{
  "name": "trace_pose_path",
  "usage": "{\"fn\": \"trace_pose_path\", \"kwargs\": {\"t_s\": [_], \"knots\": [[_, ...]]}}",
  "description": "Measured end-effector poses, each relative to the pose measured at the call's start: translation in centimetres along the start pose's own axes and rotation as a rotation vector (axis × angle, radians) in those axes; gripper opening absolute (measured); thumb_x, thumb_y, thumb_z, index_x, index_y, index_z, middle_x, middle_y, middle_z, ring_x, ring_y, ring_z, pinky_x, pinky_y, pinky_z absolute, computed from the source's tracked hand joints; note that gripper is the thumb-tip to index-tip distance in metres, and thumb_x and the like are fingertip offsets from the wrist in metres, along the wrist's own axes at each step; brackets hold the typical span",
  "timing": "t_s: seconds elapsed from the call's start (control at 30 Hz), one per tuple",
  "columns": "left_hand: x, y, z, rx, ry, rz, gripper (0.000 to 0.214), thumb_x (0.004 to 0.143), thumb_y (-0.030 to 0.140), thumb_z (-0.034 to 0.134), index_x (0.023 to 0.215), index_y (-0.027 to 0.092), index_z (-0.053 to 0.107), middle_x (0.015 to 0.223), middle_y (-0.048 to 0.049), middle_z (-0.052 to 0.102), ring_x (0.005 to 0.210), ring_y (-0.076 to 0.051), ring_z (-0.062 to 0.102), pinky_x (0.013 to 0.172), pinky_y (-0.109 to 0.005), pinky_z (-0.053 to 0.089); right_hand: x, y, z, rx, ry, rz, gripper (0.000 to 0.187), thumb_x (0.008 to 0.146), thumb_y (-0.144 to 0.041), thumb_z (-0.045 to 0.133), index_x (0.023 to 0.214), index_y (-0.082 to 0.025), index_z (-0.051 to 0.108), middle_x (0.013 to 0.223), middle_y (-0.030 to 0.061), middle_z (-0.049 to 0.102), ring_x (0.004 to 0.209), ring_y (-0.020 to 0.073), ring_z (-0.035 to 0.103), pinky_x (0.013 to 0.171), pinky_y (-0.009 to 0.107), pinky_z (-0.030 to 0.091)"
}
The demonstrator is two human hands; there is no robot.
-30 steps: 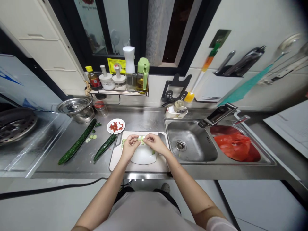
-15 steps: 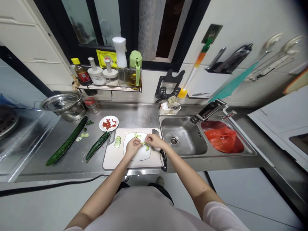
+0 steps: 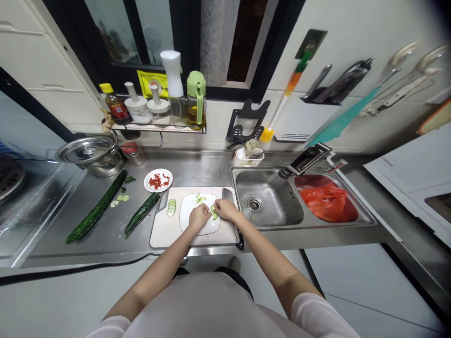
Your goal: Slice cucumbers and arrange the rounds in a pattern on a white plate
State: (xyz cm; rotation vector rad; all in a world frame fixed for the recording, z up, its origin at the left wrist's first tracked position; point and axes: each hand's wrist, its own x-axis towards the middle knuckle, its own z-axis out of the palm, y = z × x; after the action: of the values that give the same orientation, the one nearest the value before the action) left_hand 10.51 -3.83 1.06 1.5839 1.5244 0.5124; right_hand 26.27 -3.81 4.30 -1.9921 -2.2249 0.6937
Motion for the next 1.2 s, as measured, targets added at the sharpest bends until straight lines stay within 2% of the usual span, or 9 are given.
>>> {"fn": "trace_pose_path", "kwargs": {"t_s": [0.13,0.3,0.57,0.7,0.97,1.2], "knots": [[-0.2,0.6,-0.1,0.176,-0.036,-0.007,0.006,0.072,0.021,0.065,0.078,0.021,0.062,0.072,-0.0010,0.066,0.070,-0.017,0.059,0.061,-0.025,0.034,0.1,-0.3,0.0,-0.098,-0.064,0.046,0.008,0.081,-0.023,0.058,0.085,-0.019,0.064,0.091,0.0066,0.066,0.083,0.0170,0.060,0.063,0.023,0.033],[-0.4,1.1,-0.3,0.374,-0.087,-0.022,0.014,0.078,0.027,0.061,0.092,0.024,0.063,0.082,0.0004,0.068,0.083,-0.018,0.061,0.067,-0.025,0.038,0.2,-0.4,-0.1,-0.125,-0.110,0.079,0.017,0.084,-0.027,0.057,0.098,-0.019,0.062,0.104,0.0082,0.065,0.093,0.0185,0.060,0.070,0.023,0.036],[-0.3,1.1,0.4,0.415,-0.091,0.130,0.015,0.084,0.030,0.056,0.094,0.024,0.065,0.091,-0.0017,0.065,0.088,-0.017,0.058,0.069,-0.024,0.038,0.2,-0.4,-0.3,-0.138,-0.127,0.094,0.019,0.086,-0.032,0.056,0.099,-0.019,0.061,0.107,0.0088,0.064,0.097,0.0196,0.059,0.071,0.024,0.036],[-0.2,0.9,0.6,0.423,-0.084,0.153,0.016,0.084,0.029,0.056,0.094,0.024,0.066,0.091,-0.0020,0.064,0.089,-0.017,0.057,0.068,-0.025,0.038,0.1,-0.5,-0.3,-0.137,-0.125,0.099,0.021,0.087,-0.037,0.057,0.098,-0.019,0.061,0.106,0.0083,0.064,0.097,0.0194,0.059,0.071,0.024,0.036],[-0.2,0.6,0.4,0.461,-0.077,0.174,0.027,0.086,0.033,0.053,0.110,0.028,0.065,0.095,-0.0030,0.064,0.092,-0.019,0.057,0.071,-0.026,0.040,0.1,-0.6,0.0,-0.134,-0.104,0.109,0.018,0.085,-0.027,0.056,0.101,-0.019,0.061,0.107,0.0083,0.064,0.099,0.0199,0.058,0.071,0.025,0.036],[-0.4,0.6,0.4,0.500,-0.056,0.189,0.029,0.086,0.041,0.053,0.110,0.029,0.066,0.098,-0.0037,0.064,0.095,-0.020,0.057,0.073,-0.027,0.041,0.1,-0.5,-0.1,-0.116,-0.110,0.102,0.019,0.086,-0.028,0.055,0.101,-0.019,0.061,0.108,0.0086,0.064,0.098,0.0195,0.057,0.072,0.025,0.036]]}}
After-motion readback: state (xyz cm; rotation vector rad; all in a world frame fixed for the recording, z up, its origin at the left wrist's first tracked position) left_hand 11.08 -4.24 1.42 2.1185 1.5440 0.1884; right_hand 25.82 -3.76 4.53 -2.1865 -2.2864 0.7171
